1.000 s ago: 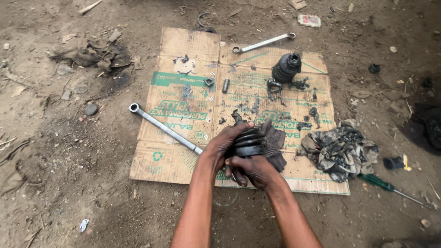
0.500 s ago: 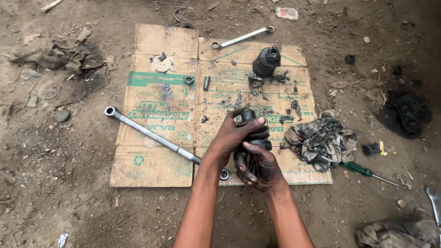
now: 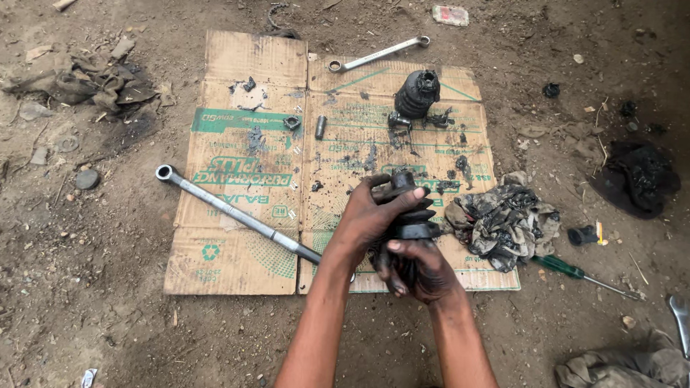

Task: The person cleans a black rubber boot and a metal joint with a cloth and slides the boot onto the metal shaft while working on a cardboard sheet.

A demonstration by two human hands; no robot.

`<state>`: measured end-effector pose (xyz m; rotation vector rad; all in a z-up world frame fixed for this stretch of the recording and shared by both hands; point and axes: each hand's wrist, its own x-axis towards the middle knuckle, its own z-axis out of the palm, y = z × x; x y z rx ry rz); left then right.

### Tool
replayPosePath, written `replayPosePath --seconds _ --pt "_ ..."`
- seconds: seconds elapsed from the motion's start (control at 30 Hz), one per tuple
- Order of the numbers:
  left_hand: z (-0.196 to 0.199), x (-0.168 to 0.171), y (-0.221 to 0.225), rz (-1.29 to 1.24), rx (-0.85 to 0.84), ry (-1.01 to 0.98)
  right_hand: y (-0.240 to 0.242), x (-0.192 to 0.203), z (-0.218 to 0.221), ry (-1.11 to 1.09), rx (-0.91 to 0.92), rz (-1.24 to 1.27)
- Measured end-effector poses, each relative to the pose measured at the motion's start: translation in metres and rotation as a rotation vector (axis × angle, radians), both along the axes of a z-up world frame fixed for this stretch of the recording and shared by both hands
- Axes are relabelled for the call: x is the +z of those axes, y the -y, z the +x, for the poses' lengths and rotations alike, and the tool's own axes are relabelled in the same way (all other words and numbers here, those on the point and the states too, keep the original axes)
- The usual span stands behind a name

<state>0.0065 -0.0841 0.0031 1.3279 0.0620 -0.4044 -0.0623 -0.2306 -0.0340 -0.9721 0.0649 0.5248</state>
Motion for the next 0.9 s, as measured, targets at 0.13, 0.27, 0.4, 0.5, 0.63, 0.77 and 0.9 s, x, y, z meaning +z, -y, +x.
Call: replayPosePath --seconds 0.13,0.27,0.4,0.5,0.63,0.77,0.9 --pt "-0.005 0.000 -0.005 -0.124 0.037 -0.090 -0.008 -0.007 -0.004 -0.018 -0.023 -0.036" --pt "-0.002 -0.005 -0.010 -0.095 -0.031 0.003 -0.004 -0.019 -0.008 0.048 0.012 0.054" --pt "-0.003 -0.007 -0.012 -0.204 -0.032 -0.006 -0.003 -0.028 -0.010 0.040 -0.028 0.223" --pt "-0.003 -0.002 -0.014 -0.192 -0.012 -0.029 -0.014 -0.028 -0.010 0.052 -0.069 0.418" --pt "-0.006 -0.001 -0.016 -0.190 0.031 -0.086 -0.029 -0.020 -0.014 0.055 -0.117 0.476" --pt "-0.006 -0.001 -0.023 -0.279 0.066 -0.080 -0.042 -0.009 -0.015 0.058 -0.173 0.426" --pt "-0.005 0.001 -0.030 -0.317 0.087 -0.100 -0.056 0.007 -0.013 0.079 -0.217 0.339"
